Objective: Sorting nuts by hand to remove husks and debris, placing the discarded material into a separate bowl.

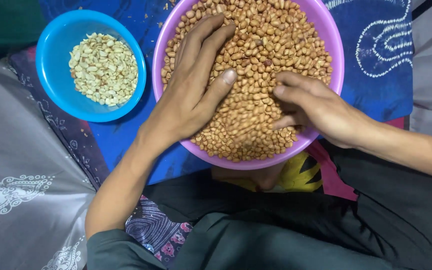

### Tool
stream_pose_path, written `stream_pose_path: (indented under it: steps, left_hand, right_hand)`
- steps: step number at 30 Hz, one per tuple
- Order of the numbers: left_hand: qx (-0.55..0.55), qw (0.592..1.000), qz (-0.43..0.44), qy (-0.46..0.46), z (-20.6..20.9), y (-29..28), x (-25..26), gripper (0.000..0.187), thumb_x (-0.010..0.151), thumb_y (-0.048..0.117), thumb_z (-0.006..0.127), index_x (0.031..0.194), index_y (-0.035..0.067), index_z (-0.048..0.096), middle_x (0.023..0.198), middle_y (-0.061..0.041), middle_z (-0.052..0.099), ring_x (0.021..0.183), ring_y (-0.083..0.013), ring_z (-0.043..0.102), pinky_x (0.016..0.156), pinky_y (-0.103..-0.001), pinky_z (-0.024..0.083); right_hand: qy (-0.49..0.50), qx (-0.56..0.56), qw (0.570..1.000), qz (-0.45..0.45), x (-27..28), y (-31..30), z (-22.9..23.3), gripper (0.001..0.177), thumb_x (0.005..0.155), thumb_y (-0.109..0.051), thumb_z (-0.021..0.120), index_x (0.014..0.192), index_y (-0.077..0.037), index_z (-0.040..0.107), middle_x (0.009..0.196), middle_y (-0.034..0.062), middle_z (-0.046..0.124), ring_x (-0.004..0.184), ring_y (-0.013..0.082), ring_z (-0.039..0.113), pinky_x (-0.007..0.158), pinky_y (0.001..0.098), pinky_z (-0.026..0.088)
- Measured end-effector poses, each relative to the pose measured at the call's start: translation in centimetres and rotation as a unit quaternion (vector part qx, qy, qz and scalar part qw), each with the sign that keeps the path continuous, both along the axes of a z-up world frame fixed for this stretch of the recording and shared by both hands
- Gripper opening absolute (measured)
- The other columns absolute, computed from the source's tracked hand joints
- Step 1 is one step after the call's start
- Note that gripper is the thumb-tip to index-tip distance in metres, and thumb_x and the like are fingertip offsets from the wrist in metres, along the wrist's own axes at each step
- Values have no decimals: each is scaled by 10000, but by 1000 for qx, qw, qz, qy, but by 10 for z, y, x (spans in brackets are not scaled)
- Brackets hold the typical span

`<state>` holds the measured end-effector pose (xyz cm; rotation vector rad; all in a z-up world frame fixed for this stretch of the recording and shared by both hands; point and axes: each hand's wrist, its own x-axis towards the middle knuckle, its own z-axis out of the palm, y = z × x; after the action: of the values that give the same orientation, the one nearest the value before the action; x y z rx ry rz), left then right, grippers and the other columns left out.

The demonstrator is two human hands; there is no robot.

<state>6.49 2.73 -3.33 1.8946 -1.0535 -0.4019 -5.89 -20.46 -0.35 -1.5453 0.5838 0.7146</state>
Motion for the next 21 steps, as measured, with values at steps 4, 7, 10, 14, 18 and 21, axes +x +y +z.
stream_pose_path:
  steps: [4,7,10,14,18,21]
  left_hand:
    - [-19,999,-16,26,0,1,0,494,1140,306,377,1557,46,326,1633,-195,271,1585,-413,281,1347,-590,295]
    - [-37,998,-17,48,2,1,2,531,1129,364,284,1547,40,333,1629,-208,293,1577,-427,306,1335,-604,310]
    - [-55,996,-10,73,4,1,5,594,1120,428,200,1530,28,357,1611,-209,345,1558,-412,352,1324,-585,324]
    - [-66,992,9,107,4,1,5,671,1105,523,150,1520,45,374,1588,-197,406,1531,-386,406,1311,-570,331]
    - [-74,991,14,112,8,1,5,648,1114,487,161,1509,24,383,1578,-196,424,1530,-378,408,1324,-541,319]
    - [-81,990,15,118,8,2,4,609,1119,450,178,1504,28,389,1571,-188,440,1523,-371,421,1314,-528,323]
  right_hand:
    - [-21,219,971,-94,12,2,-3,242,1078,-264,436,1048,-43,531,884,48,499,769,127,561,858,403,654]
    - [-41,200,976,-70,28,8,19,382,1057,-299,391,1194,15,560,1016,126,616,899,197,655,910,434,669]
    - [-110,99,989,15,42,12,42,560,1038,-374,308,1287,42,589,936,93,487,884,206,622,912,398,694]
    - [-250,2,953,171,52,16,61,668,1034,-406,227,1341,100,537,1143,225,687,1007,271,750,915,374,678]
    - [-266,-51,938,216,54,11,80,544,1060,-317,260,1269,5,645,1138,111,744,954,172,736,860,309,622]
    - [-293,-80,919,250,53,-1,87,600,1067,-347,245,1109,30,710,1407,241,641,1359,355,598,1145,477,439]
